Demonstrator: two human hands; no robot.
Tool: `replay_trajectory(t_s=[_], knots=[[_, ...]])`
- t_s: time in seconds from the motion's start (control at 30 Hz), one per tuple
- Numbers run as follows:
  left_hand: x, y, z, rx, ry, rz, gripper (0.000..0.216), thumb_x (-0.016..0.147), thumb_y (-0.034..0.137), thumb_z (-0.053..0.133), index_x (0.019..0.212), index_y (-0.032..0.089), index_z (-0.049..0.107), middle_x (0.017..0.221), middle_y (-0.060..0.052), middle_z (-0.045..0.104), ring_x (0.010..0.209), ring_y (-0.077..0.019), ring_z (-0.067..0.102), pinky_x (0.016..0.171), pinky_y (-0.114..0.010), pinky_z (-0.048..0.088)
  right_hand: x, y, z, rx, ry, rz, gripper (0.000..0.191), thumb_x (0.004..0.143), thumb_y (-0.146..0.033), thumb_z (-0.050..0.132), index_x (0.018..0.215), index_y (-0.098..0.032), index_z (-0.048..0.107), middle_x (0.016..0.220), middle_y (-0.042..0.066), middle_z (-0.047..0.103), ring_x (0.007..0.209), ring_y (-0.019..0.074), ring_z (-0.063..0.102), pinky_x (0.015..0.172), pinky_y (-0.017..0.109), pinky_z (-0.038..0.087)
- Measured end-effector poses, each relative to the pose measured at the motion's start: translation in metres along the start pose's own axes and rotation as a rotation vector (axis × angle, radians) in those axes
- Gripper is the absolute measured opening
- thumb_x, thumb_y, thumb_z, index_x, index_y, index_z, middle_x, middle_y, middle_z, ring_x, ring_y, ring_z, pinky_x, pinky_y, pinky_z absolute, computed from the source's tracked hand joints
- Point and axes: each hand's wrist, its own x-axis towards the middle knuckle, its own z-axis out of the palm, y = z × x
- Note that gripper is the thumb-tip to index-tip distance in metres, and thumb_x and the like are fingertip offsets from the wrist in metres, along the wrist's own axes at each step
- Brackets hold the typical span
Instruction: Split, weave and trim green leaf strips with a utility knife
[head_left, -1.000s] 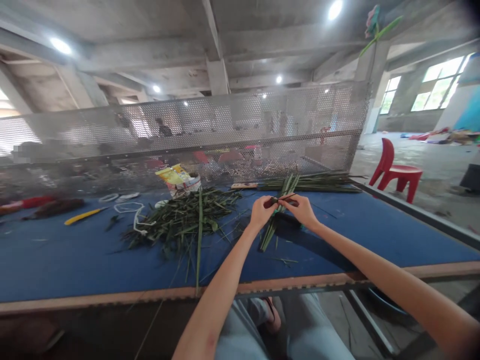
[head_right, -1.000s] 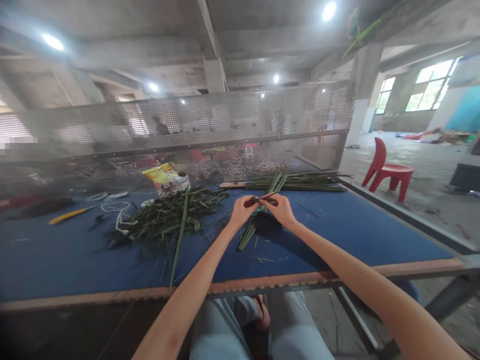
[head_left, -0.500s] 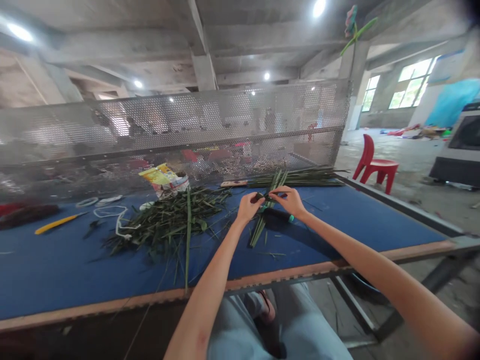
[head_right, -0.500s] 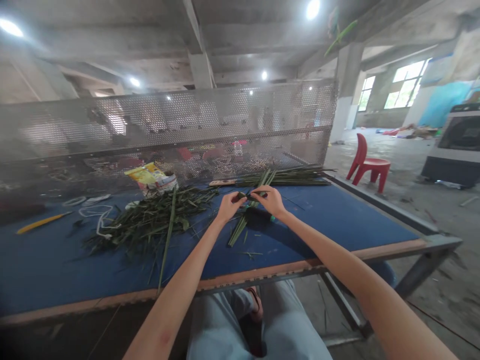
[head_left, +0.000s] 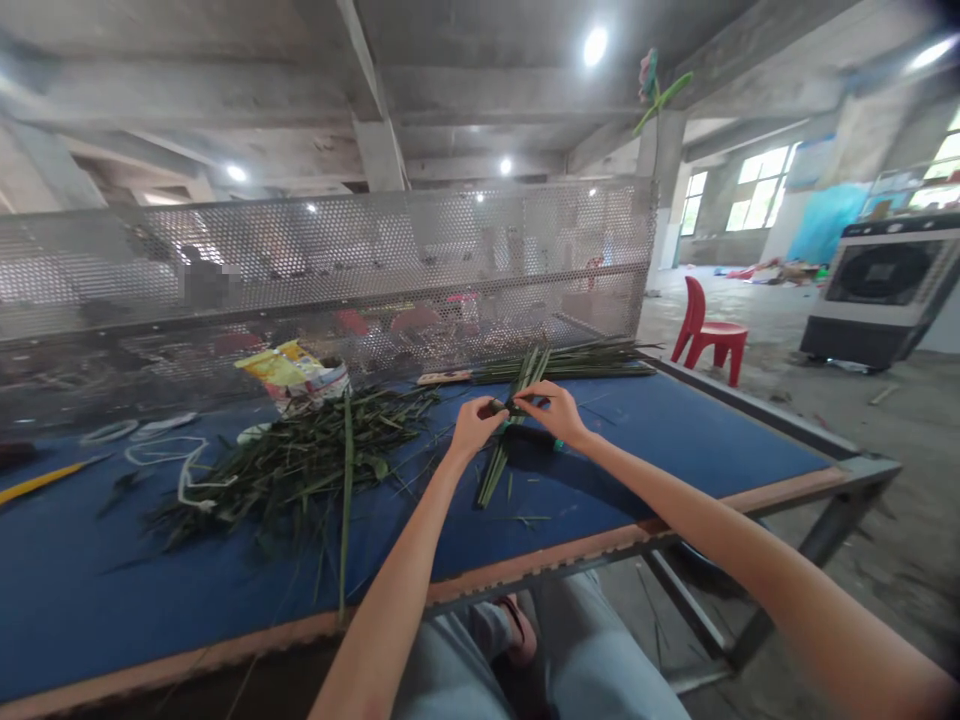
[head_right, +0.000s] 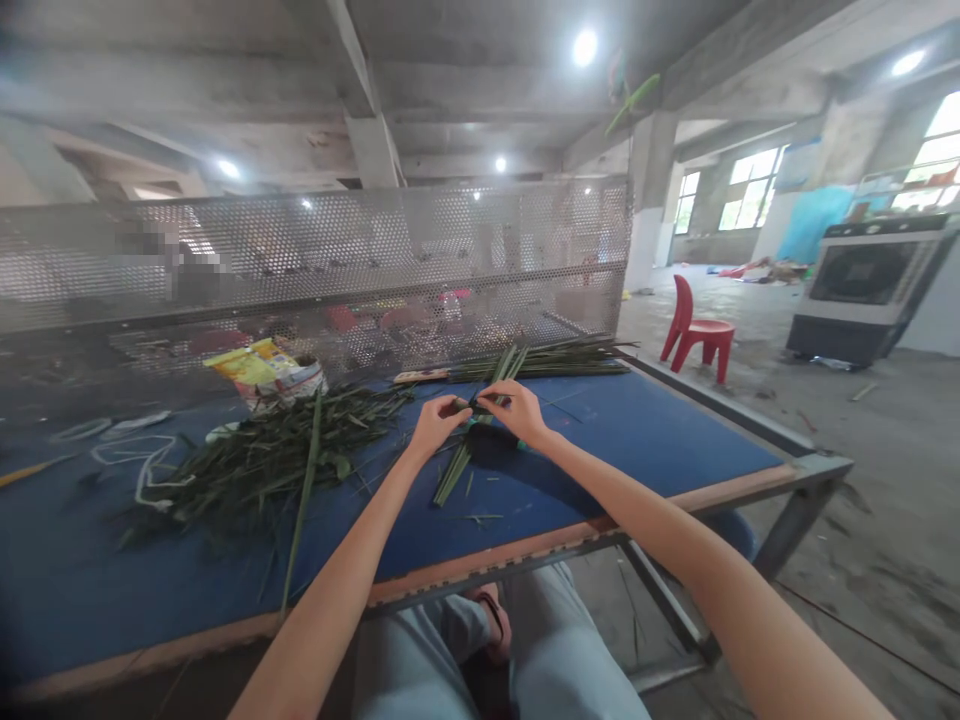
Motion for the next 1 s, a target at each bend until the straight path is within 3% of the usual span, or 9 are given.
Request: replay_trajectory(t_s=[0.27, 0.57, 0.7, 0.87, 1.0], knots=[[0.002, -0.002, 0.001, -0.090, -0.065, -0.052, 0.017, 0.065, 0.029, 0.068, 0.071, 0.013, 0.068, 0.056, 0.000, 0.059, 0.051, -0.0106, 0.052, 0.051, -0.021, 0.040, -0.005, -0.007, 0.001, -0.121, -0.027, -0.127, 0.021, 0.086, -0.036, 0.054, 0.089, -0.024, 0.071, 0.084, 0.005, 0.068, 0.083, 0.0187, 0.060, 0.075, 0.030, 0.048], [0.000, 0.005, 0.001, -0.383, 0.090, -0.213, 0.026, 0.056, 0.032, 0.074, 0.070, 0.013, 0.064, 0.064, 0.000, 0.061, 0.055, -0.0131, 0.060, 0.053, -0.025, 0.049, -0.005, -0.006, -0.006, -0.307, -0.154, -0.366, 0.026, 0.092, -0.030, 0.047, 0.100, -0.025, 0.071, 0.093, 0.005, 0.071, 0.090, 0.0194, 0.061, 0.079, 0.031, 0.046], [0.001, 0.006, 0.000, -0.414, 0.080, -0.262, 0.026, 0.055, 0.031, 0.075, 0.071, 0.013, 0.064, 0.065, 0.001, 0.061, 0.055, -0.0131, 0.060, 0.056, -0.027, 0.050, -0.004, -0.002, -0.008, -0.415, -0.136, -0.445, 0.026, 0.092, -0.027, 0.047, 0.103, -0.023, 0.070, 0.092, 0.006, 0.070, 0.089, 0.0190, 0.058, 0.075, 0.030, 0.047], [0.001, 0.006, -0.003, -0.444, 0.074, -0.289, 0.030, 0.054, 0.032, 0.076, 0.074, 0.013, 0.065, 0.067, 0.000, 0.062, 0.057, -0.0140, 0.061, 0.060, -0.030, 0.051, -0.005, -0.002, -0.004, -0.414, -0.072, -0.471, 0.024, 0.090, -0.022, 0.051, 0.107, -0.023, 0.068, 0.089, 0.006, 0.067, 0.085, 0.0167, 0.058, 0.071, 0.027, 0.047], [0.001, 0.005, -0.003, -0.439, 0.104, -0.267, 0.028, 0.055, 0.033, 0.075, 0.074, 0.014, 0.065, 0.068, 0.000, 0.062, 0.057, -0.0133, 0.060, 0.058, -0.030, 0.051, -0.006, -0.007, 0.000, -0.328, -0.048, -0.402, 0.025, 0.090, -0.022, 0.050, 0.107, -0.024, 0.068, 0.090, 0.005, 0.068, 0.085, 0.0165, 0.059, 0.075, 0.028, 0.047]])
